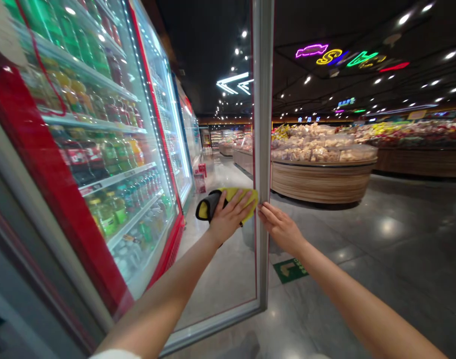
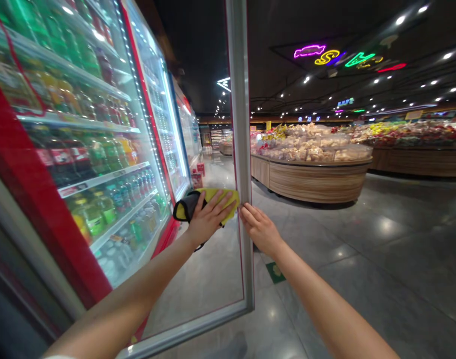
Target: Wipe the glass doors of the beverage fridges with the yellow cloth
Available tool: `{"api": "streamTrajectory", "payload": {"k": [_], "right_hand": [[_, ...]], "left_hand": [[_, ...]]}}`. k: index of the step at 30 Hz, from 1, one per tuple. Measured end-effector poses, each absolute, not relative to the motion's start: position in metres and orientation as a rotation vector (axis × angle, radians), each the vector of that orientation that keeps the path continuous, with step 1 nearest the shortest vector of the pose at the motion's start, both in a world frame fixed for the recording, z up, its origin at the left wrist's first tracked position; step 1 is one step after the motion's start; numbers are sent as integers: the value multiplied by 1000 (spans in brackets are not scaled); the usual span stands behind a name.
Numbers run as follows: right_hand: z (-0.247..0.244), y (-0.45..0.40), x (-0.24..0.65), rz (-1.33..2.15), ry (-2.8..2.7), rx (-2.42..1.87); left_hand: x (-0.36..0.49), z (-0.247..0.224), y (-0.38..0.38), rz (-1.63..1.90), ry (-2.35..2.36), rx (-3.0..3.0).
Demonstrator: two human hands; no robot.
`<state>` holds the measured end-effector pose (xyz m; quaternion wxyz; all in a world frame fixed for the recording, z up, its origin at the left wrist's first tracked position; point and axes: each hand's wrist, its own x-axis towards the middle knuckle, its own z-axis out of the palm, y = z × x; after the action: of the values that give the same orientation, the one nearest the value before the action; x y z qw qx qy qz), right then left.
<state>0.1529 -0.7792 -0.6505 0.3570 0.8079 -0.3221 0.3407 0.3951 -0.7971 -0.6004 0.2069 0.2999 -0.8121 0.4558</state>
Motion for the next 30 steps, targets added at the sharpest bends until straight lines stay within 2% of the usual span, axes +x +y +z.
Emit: {"api": "streamTrajectory", "payload": {"k": [3, 5, 11, 14, 22, 28, 30], "right_hand": [[-653, -776, 147, 888, -795, 2125], [-651, -775, 145, 897, -796, 2165], [-651, -777, 146, 975, -871, 2226], [-656, -777, 145, 958, -841, 2215], [-666, -771, 131, 795, -746, 2173], [-658, -756, 124, 855, -656, 2118], [-656, -749, 123, 908, -673, 2088]], "left_hand": [[413, -626, -796, 1358, -2321, 625], [417, -623, -796, 1351, -2329, 571], [362, -541, -806, 1078, -1900, 938], [338, -522, -814, 1158, -2058, 757], [358, -570, -824, 1372, -2363, 373], [342, -541, -829, 1305, -2362, 437], [337, -544, -829, 1274, -2315, 512]]}}
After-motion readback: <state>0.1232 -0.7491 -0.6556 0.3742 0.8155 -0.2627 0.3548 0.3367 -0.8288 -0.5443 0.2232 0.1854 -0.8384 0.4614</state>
